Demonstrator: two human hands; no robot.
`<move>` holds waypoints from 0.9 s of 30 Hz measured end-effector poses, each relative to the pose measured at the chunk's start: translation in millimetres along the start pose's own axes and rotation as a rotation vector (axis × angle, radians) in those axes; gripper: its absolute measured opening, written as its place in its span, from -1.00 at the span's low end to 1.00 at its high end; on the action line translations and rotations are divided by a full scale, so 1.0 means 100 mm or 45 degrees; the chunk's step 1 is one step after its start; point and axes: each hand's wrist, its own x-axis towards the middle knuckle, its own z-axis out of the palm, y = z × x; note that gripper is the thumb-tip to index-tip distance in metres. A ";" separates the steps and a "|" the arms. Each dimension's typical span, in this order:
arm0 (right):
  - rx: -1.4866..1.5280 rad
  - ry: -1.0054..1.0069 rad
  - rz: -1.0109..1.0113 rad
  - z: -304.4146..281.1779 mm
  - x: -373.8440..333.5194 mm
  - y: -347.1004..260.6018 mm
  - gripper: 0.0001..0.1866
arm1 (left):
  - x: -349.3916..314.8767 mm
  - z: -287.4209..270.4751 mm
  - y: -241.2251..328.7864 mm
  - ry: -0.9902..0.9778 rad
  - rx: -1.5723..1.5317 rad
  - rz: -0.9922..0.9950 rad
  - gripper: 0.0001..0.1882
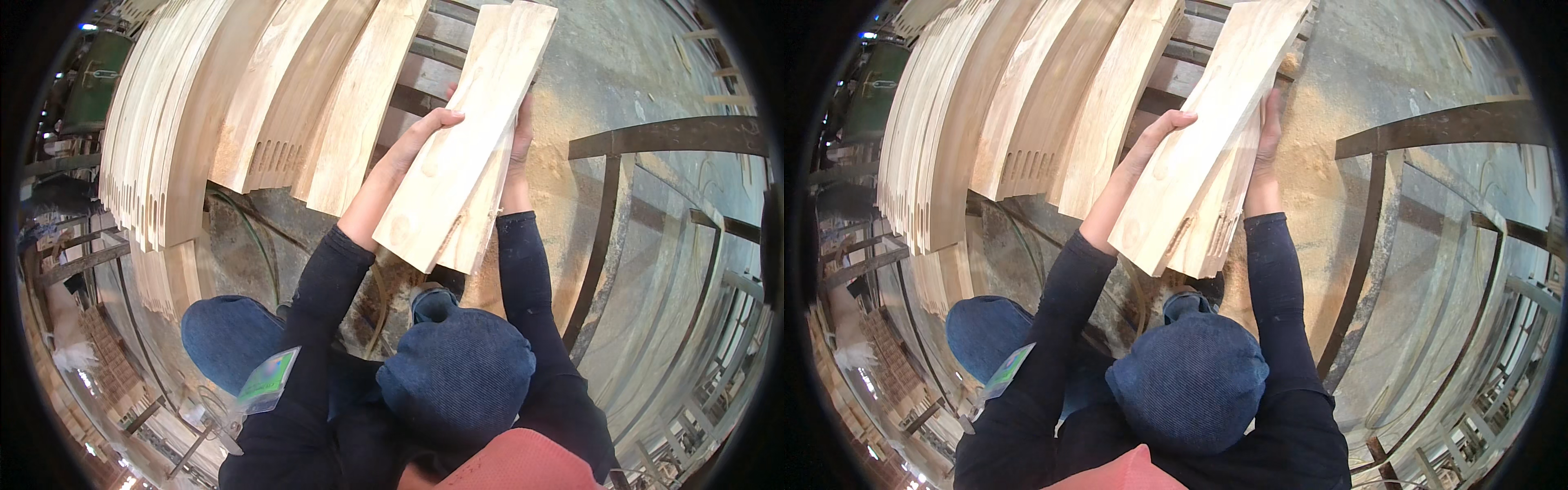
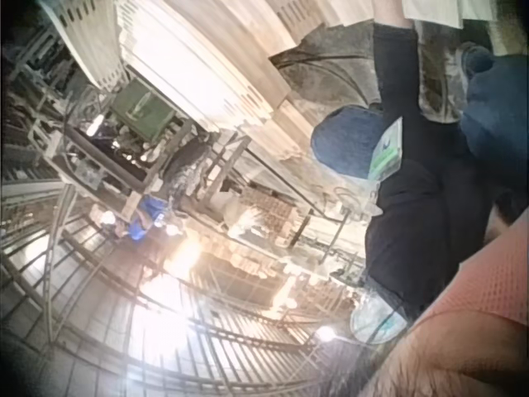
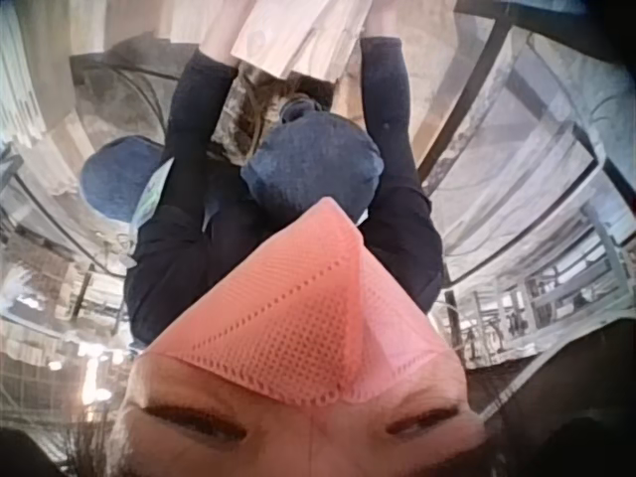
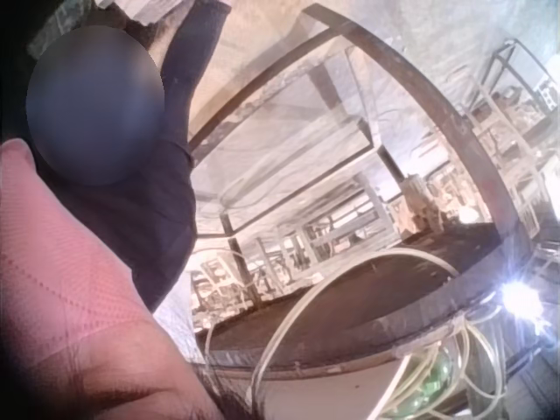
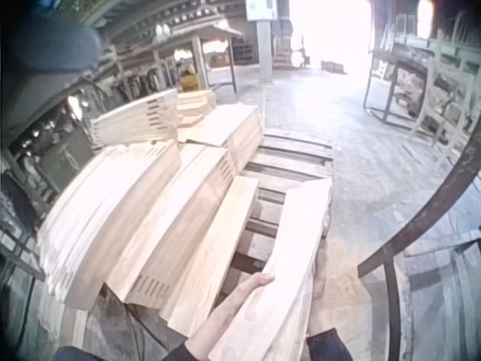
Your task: The person squats and repeatedly picks up small wooden pieces with cutouts from a pile, aligns them, and stacks them into neat piles on a pallet. The person handles the pieces by hand and moves between stacks to organize them.
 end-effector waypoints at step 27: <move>-1.093 0.566 -0.242 -0.31 -0.24 0.22 -0.34 | -0.13 -0.56 0.03 0.366 0.920 0.146 -0.51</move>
